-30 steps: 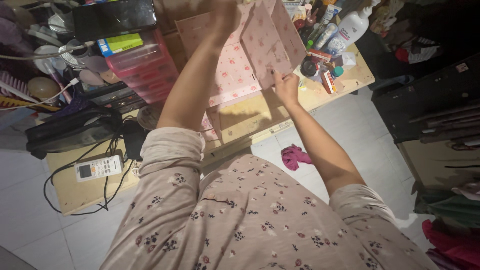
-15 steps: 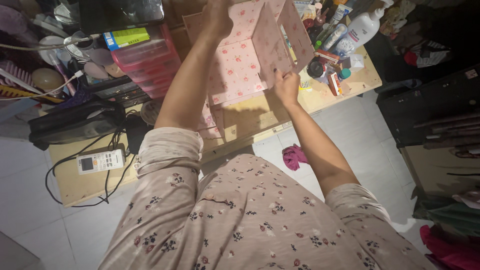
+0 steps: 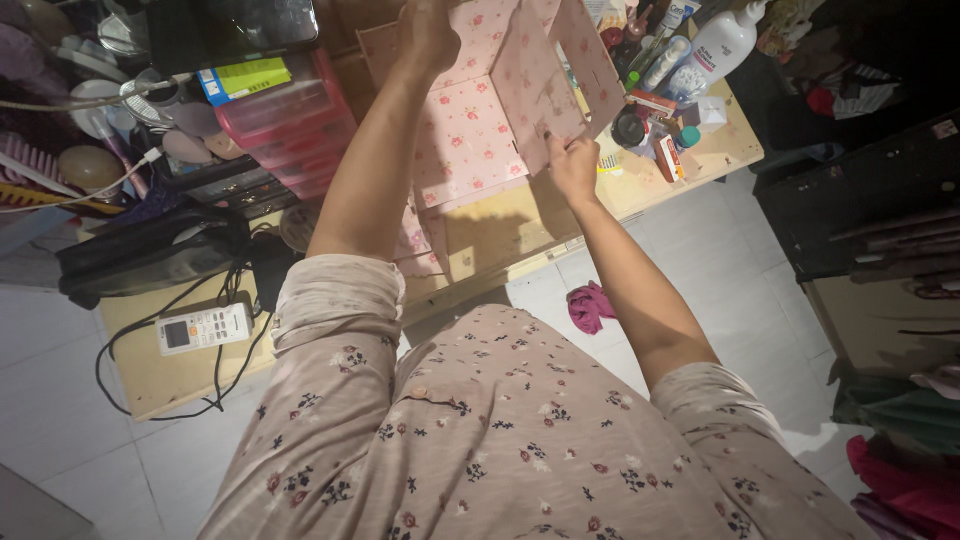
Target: The person assembles multiple small pink floral-patterned paper boxes by folding flaps and inserting tabs into slots. They handle each box individually, folding sides and securing the structure, then place completed boxes into a larger cardboard box.
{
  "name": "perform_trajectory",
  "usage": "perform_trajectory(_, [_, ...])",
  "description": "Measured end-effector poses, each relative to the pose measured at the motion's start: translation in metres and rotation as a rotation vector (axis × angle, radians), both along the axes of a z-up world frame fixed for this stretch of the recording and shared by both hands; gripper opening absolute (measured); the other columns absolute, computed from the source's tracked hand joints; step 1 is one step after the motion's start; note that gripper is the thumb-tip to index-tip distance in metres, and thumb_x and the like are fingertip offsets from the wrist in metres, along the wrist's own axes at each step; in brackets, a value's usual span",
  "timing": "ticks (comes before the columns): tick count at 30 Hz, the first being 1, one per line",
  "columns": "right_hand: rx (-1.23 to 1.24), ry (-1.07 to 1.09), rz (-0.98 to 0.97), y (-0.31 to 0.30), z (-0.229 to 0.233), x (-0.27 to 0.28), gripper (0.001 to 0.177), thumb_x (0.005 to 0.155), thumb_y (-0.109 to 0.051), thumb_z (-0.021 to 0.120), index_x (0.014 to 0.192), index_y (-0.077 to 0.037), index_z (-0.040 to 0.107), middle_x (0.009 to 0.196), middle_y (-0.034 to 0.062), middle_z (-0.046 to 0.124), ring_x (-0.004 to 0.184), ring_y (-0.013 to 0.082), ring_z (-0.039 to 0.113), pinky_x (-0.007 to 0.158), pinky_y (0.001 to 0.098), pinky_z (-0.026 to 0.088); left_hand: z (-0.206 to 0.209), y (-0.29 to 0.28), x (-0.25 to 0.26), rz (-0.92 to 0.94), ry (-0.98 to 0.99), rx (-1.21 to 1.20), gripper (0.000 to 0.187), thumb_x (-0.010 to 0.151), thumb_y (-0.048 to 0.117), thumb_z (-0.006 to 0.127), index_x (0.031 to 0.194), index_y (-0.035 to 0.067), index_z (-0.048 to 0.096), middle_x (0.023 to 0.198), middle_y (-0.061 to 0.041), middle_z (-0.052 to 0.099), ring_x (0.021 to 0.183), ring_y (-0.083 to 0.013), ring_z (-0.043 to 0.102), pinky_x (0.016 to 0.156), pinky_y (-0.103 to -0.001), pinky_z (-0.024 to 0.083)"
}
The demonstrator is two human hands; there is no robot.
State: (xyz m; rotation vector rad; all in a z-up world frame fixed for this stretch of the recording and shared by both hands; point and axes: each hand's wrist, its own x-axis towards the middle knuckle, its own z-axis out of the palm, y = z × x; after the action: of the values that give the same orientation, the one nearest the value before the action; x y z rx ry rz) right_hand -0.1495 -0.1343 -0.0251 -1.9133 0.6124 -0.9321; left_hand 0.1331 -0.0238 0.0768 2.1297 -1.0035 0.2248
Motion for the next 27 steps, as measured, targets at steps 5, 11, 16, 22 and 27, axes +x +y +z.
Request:
perform_trajectory(5, [0.617, -0.105, 0.051, 0.005, 0.015, -0.004, 0.022, 0.09, -0.016, 0.072, 0.085, 0.006, 0.071, 0.076, 0.0099, 0.073, 0.059, 0.0175, 0.07, 0.054, 0.032, 0.062, 0.003, 0.0, -0.005, 0.001, 0.065, -0.032, 0.036, 0.082, -0.009, 0.057, 0.115, 0.002, 0.067, 0.108, -0.025, 0.07, 0.099, -0.0432, 0.068, 0.08, -0.05, 0.054])
perform_trajectory(11, [0.828, -0.329, 0.037, 0.015, 0.017, -0.017, 0.02, 0.091, -0.012, 0.074, 0.094, 0.007, 0.068, 0.083, 0.0095, 0.07, 0.063, 0.0185, 0.069, 0.058, 0.0346, 0.065, -0.022, -0.023, -0.018, -0.168, 0.513, -0.09, 0.037, 0.088, -0.005, 0.055, 0.124, 0.004, 0.061, 0.116, -0.022, 0.069, 0.093, -0.0343, 0.071, 0.076, -0.044, 0.056])
perform_trajectory(16, [0.806, -0.386, 0.01, 0.033, 0.015, -0.02, 0.023, 0.097, -0.011, 0.074, 0.106, 0.009, 0.067, 0.092, 0.0123, 0.068, 0.071, 0.0189, 0.066, 0.064, 0.0358, 0.062, -0.06, -0.03, -0.027, -0.397, 1.203, -0.099, 0.039, 0.093, -0.001, 0.054, 0.131, 0.006, 0.057, 0.123, -0.02, 0.068, 0.089, -0.0268, 0.074, 0.072, -0.04, 0.057])
perform_trajectory(22, [0.93, -0.31, 0.202, 0.044, 0.03, -0.055, 0.027, 0.089, -0.01, 0.067, 0.115, -0.002, 0.066, 0.107, 0.0068, 0.074, 0.092, 0.0171, 0.076, 0.073, 0.0346, 0.068, -0.063, -0.048, -0.039, -0.32, 0.892, -0.135, 0.023, 0.086, -0.001, 0.064, 0.105, -0.002, 0.075, 0.093, -0.012, 0.077, 0.074, -0.0186, 0.072, 0.059, -0.033, 0.058])
perform_trajectory(27, [0.744, -0.078, 0.257, 0.029, 0.033, -0.061, 0.021, 0.099, -0.011, 0.069, 0.116, 0.001, 0.068, 0.096, 0.0069, 0.07, 0.079, 0.0139, 0.067, 0.065, 0.0327, 0.064, -0.041, -0.042, -0.035, -0.505, 0.73, -0.029, 0.029, 0.082, -0.009, 0.058, 0.104, -0.002, 0.076, 0.091, -0.014, 0.076, 0.074, -0.0159, 0.067, 0.061, -0.032, 0.051])
